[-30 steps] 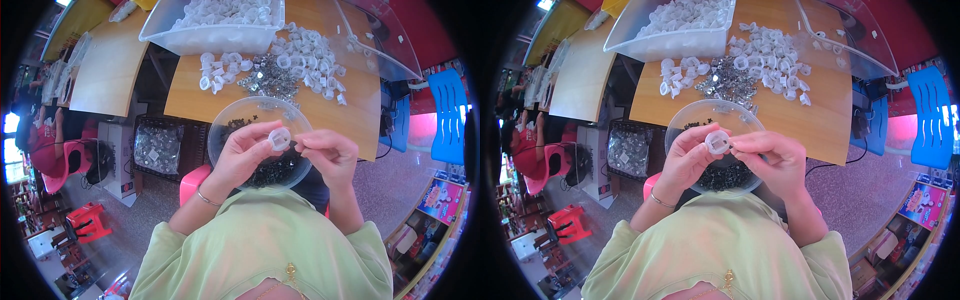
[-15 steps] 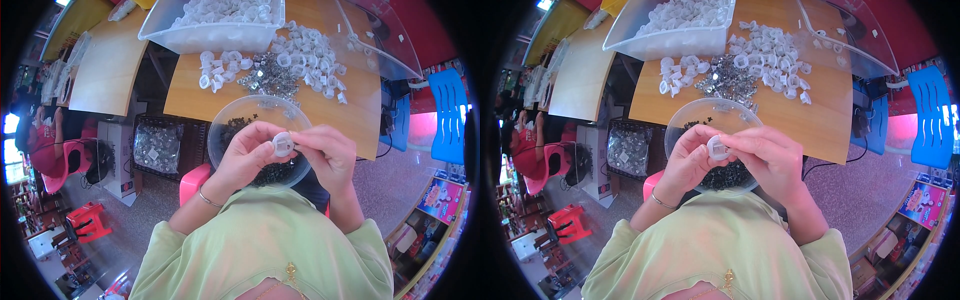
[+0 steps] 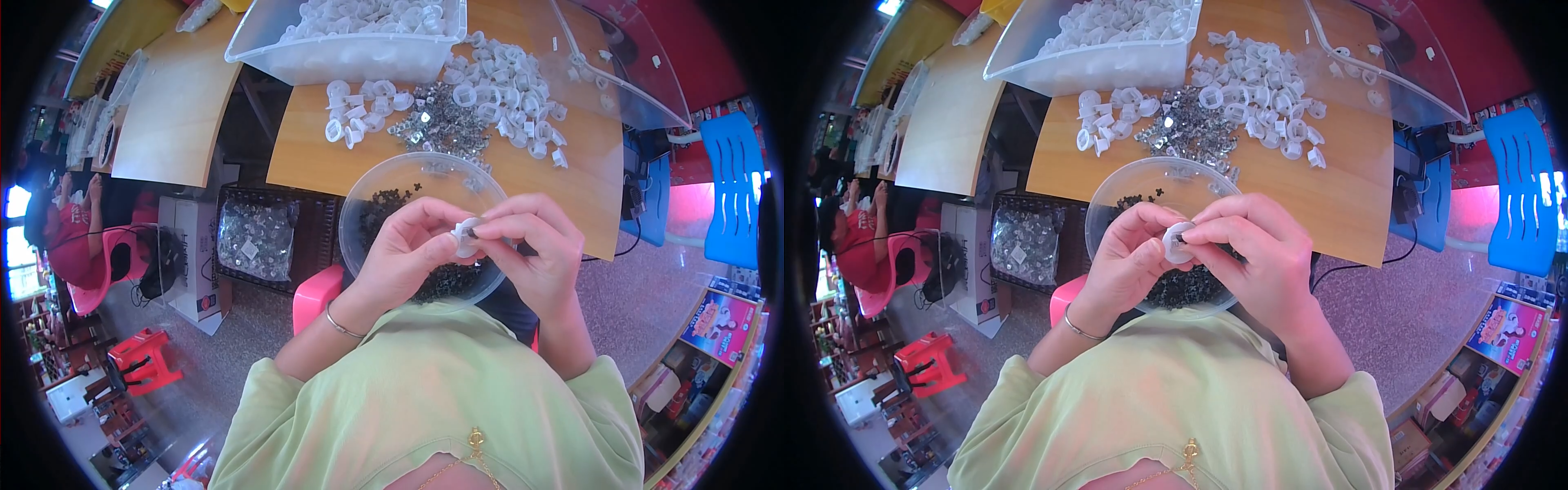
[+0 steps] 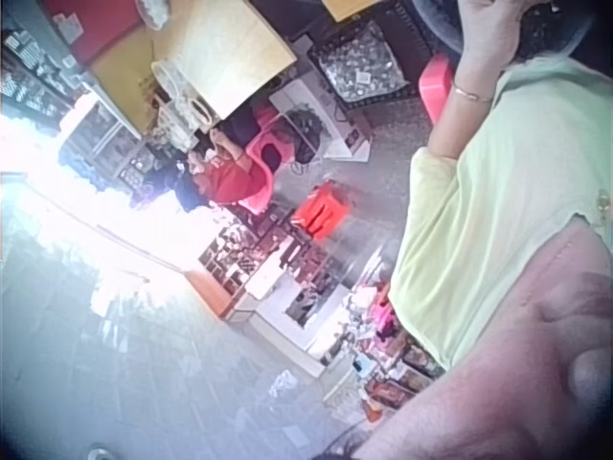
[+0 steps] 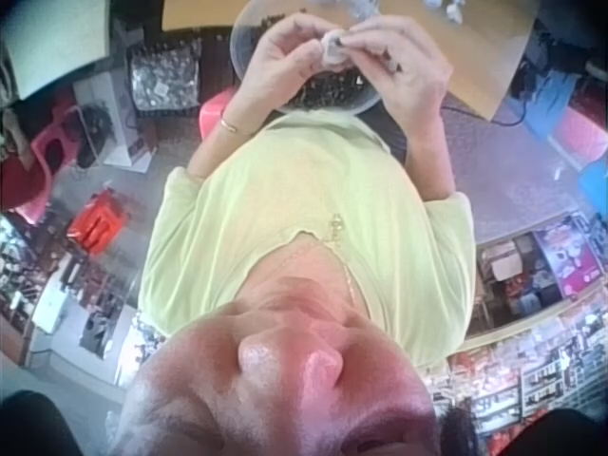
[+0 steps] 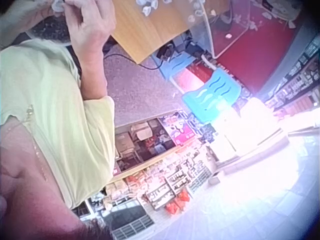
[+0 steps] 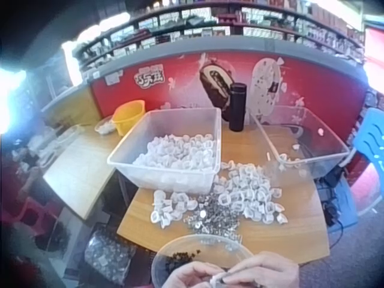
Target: The person assembles components by picking up plastic casings and inserting small black parts into them by hand, also taking plastic casings from a container.
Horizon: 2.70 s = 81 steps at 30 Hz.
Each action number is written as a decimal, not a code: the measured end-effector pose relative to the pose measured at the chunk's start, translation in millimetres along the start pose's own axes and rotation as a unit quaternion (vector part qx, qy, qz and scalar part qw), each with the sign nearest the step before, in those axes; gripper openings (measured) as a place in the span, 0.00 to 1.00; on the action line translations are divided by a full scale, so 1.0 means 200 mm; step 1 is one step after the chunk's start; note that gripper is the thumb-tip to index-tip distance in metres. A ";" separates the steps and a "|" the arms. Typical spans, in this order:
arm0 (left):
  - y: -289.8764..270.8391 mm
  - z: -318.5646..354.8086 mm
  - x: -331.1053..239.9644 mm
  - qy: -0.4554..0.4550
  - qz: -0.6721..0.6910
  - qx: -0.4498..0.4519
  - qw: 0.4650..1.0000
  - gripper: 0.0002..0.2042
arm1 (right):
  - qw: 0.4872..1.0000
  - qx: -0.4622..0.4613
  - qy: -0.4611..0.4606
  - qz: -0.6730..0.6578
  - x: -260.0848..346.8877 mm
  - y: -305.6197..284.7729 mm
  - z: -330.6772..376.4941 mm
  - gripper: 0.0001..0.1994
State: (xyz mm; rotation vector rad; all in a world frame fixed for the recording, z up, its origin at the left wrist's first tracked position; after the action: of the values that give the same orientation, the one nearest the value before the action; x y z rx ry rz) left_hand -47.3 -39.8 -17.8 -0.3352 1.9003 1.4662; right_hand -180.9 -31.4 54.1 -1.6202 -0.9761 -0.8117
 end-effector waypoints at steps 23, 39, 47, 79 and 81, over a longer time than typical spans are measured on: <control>-0.02 -0.02 -0.03 0.044 -0.094 0.007 0.995 0.11 | 0.977 -0.030 -0.076 0.197 0.11 0.01 -0.02 0.09; -0.02 0.01 0.04 -0.001 0.009 -0.025 1.000 0.12 | 1.000 0.002 0.015 -0.011 -0.02 0.04 0.00 0.07; -0.01 0.00 0.04 -0.025 0.022 -0.025 0.999 0.12 | 0.998 -0.008 0.052 -0.029 -0.07 0.04 0.01 0.07; 0.04 -0.03 -0.02 0.103 -0.119 -0.028 0.987 0.12 | 0.997 -0.053 0.043 -0.021 -0.10 0.03 0.05 0.15; 0.05 -0.03 -0.05 0.150 -0.177 -0.008 0.973 0.12 | 0.997 -0.079 0.006 -0.001 -0.07 0.02 0.05 0.15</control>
State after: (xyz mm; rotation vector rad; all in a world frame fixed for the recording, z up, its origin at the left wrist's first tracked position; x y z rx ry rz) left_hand -47.9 -44.5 -2.8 -0.8990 1.9324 1.2429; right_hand -182.1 -25.6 37.7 -1.7467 -0.9250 -0.9179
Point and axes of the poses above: each hand's wrist, its own z-axis away from the middle knuckle, its own y-axis out of the palm, x = y × z, the point moved 6 cm from there along -z, towards the middle knuckle, and after that the axes turned 15 degrees about y, right-handed, at the moved point
